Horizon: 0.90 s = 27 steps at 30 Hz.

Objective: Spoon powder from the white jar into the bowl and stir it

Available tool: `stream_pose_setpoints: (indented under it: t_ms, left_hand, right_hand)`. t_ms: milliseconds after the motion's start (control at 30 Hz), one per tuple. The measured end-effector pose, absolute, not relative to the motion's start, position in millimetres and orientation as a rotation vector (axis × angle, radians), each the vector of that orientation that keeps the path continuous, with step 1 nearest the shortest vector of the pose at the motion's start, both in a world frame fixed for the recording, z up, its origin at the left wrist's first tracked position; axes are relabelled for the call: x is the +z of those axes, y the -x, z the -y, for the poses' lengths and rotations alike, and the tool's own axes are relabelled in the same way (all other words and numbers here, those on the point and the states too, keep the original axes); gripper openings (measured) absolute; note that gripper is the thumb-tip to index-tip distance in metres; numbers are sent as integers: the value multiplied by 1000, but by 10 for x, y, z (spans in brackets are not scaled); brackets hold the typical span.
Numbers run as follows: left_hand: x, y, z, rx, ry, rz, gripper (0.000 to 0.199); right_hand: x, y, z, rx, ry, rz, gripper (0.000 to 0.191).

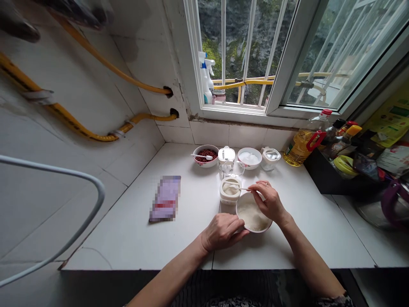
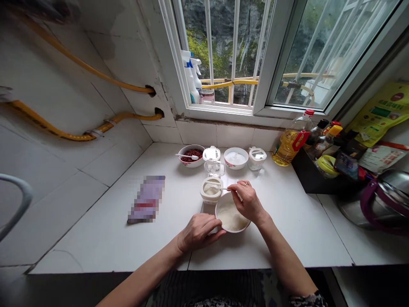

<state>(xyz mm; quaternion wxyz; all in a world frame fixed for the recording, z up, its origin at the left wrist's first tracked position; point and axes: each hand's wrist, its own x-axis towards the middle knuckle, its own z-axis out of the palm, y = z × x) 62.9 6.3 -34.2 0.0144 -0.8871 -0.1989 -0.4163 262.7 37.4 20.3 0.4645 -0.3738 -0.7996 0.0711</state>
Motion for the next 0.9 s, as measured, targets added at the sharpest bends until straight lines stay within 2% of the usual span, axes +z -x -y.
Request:
stream_pose_setpoints:
  t_ms: [100,267,500,633,900]
  left_hand:
    - [-335,-632,-62,-1309,2753,617,22]
    - [-318,-632,-65,-1318,2758,616,23]
    - [-323,-628,-63,-1302,2762,615,22]
    - [-325,-626,-56,-1293,2762,630,22]
    - [-327,-624,-59,-1293,2768,619,23]
  right_hand:
    - [225,-2658,-353,117,891,1884,20]
    - [258,-2817,-311,311,1039,1641,15]
    - [223,-2842,-373,250,1198,1974,17]
    - [189,-2768,-375,379,1251,1981,17]
    - [240,-2838,-404,764,1359,1531,12]
